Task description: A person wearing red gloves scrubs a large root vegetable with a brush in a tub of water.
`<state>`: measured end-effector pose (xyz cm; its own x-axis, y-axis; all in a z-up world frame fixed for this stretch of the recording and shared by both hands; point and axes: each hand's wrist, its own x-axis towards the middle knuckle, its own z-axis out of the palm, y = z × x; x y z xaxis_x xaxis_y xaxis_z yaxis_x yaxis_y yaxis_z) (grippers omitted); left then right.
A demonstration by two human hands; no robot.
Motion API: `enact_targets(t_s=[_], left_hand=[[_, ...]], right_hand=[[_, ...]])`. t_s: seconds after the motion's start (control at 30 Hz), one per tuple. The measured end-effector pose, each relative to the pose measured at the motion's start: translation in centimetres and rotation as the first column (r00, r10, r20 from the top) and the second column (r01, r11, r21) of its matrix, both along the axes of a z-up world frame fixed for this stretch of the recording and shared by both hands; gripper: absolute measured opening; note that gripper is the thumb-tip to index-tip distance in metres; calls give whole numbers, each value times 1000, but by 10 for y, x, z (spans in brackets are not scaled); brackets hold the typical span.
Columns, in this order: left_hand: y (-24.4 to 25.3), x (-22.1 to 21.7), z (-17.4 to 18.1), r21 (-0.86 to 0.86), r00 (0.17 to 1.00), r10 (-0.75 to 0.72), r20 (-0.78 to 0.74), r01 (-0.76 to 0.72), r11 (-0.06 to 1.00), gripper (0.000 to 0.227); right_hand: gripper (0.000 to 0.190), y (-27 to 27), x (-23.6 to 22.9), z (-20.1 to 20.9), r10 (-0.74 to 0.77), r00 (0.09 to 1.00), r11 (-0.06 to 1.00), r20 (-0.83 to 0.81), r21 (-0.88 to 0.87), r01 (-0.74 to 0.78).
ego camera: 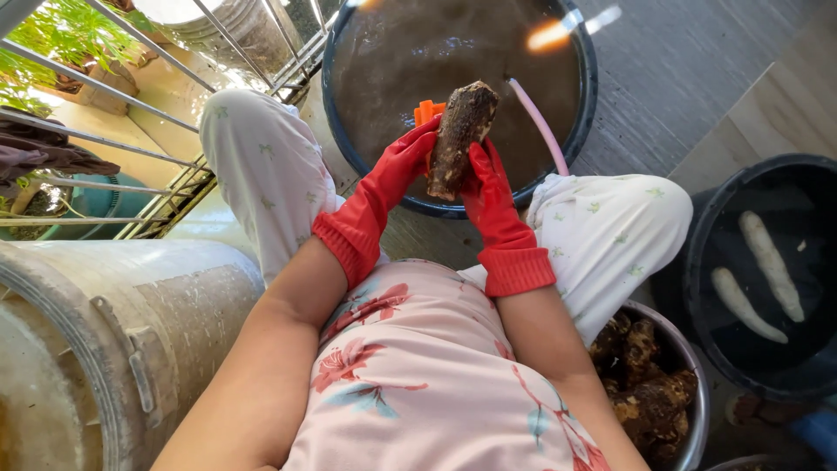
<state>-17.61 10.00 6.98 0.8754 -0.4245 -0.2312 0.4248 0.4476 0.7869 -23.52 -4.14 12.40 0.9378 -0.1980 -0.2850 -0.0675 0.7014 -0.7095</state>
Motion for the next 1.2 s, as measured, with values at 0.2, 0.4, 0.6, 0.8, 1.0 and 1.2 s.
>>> enact_targets(t_s=[0.2,0.4,0.6,0.8,1.0,1.2], left_hand=[[0,-1,10,-9,1000,12,-3,-12,1000,47],[1,-2,16,12,999,30,16,-30,999,46],[-7,14,-17,196,975,-15,224,-30,980,44],[-18,12,1,399,913,-116,392,-55,915,43],[-12,73,-117,369,955,34,293,-146,918,65],[16,113,-214,862,995,64,79,-101,496,96]], right_hand=[[66,-13,6,-12,79,994,997,-69,0,-79],[63,-16,9,-24,73,996,997,-58,5,-73],[51,-11,12,-4,132,988,942,-76,320,-101],[51,-22,17,21,213,972,689,-101,721,-76],[42,-40,36,-23,45,992,940,-115,342,-3],[55,-47,48,-39,-27,998,992,-62,125,35]])
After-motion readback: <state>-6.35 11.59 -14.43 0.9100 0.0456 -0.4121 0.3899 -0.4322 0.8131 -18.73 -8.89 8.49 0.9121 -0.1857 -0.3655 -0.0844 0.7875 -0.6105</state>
